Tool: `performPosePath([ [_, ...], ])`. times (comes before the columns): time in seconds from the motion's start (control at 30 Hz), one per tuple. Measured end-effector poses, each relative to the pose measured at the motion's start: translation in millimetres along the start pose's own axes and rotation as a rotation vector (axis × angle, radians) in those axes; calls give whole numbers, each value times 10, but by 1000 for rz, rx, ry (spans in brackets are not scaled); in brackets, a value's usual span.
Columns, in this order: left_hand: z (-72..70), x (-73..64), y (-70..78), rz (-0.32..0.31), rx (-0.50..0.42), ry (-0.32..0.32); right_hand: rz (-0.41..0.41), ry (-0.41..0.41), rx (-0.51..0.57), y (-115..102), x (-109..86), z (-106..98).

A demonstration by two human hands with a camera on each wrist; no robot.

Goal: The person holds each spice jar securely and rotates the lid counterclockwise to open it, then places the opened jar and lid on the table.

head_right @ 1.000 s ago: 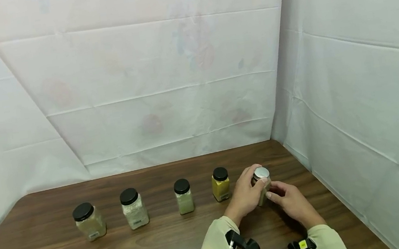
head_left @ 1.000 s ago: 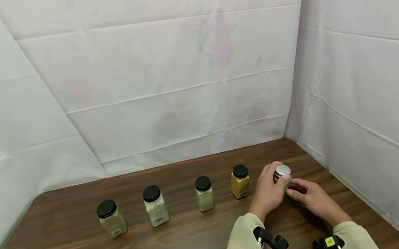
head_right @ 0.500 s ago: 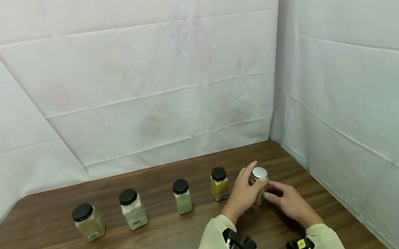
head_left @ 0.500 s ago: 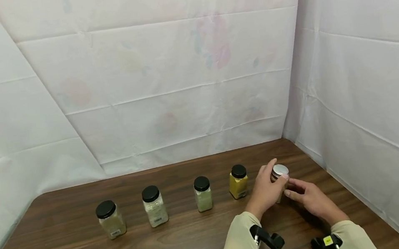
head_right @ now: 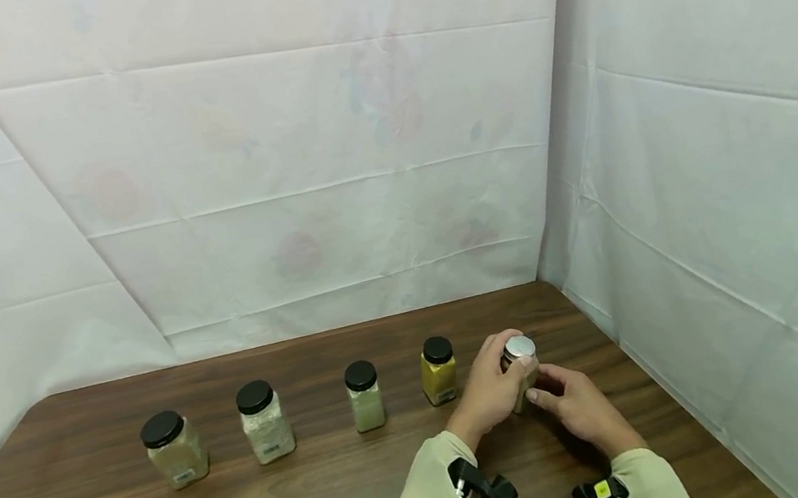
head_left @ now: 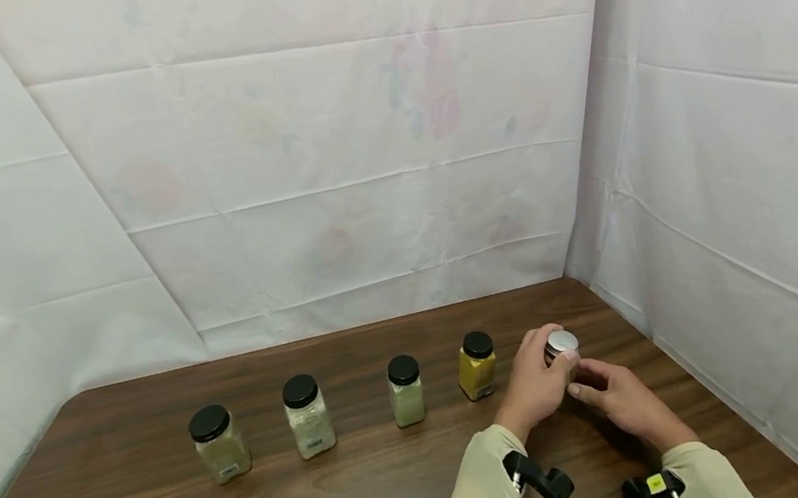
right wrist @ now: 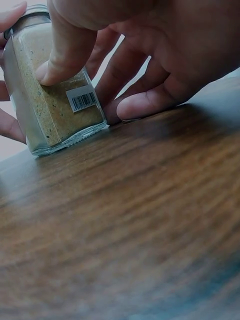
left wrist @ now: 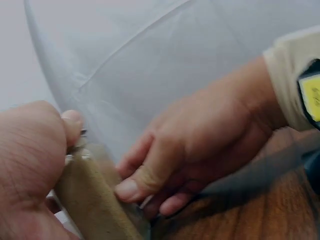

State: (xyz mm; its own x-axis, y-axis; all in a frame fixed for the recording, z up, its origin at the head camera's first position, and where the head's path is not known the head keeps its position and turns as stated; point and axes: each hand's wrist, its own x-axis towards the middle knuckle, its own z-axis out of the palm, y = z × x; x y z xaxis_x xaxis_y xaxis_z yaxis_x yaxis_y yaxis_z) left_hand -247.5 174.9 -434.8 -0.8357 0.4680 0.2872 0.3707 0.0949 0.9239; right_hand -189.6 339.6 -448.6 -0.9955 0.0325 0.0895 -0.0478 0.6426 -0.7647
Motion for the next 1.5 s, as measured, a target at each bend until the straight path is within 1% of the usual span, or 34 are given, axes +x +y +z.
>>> performPosePath([
  [0.1, 54, 4, 12, 25, 25, 38, -12, 15, -27, -6, 2, -23],
  [0.23, 102, 5, 16, 44, 38, 76, -25, 25, -37, -9, 3, -47],
  [0.47, 178, -17, 9, 4, 47, 127, -26, 33, -41, 4, 7, -53],
  [0.6, 236, -17, 2, 40, 57, 178, -35, 42, -55, 7, 11, -66],
  [0.7, 284, -15, -3, 60, 41, 217, -52, 46, -70, 13, 14, -85],
  [0.8, 302, -10, -12, 56, 5, 225, -59, 48, -85, 26, 5, -109],
  [0.87, 274, 0, -24, 45, -31, 190, -45, 50, -83, 37, -8, -120],
  [0.93, 215, 16, -43, 32, -53, 133, -33, 41, -73, 47, -20, -120],
  [1.07, 53, 71, -96, 5, -90, -8, -34, 6, -32, 77, -9, -83],
  [1.23, -110, 136, -159, -62, -171, -156, -48, -29, 8, 106, 21, -18],
  [1.37, -181, 176, -166, -78, -235, -226, -33, -41, 34, 98, 28, -1],
  [1.5, -211, 206, -153, -63, -313, -273, -29, -42, 46, 78, 37, -13],
])
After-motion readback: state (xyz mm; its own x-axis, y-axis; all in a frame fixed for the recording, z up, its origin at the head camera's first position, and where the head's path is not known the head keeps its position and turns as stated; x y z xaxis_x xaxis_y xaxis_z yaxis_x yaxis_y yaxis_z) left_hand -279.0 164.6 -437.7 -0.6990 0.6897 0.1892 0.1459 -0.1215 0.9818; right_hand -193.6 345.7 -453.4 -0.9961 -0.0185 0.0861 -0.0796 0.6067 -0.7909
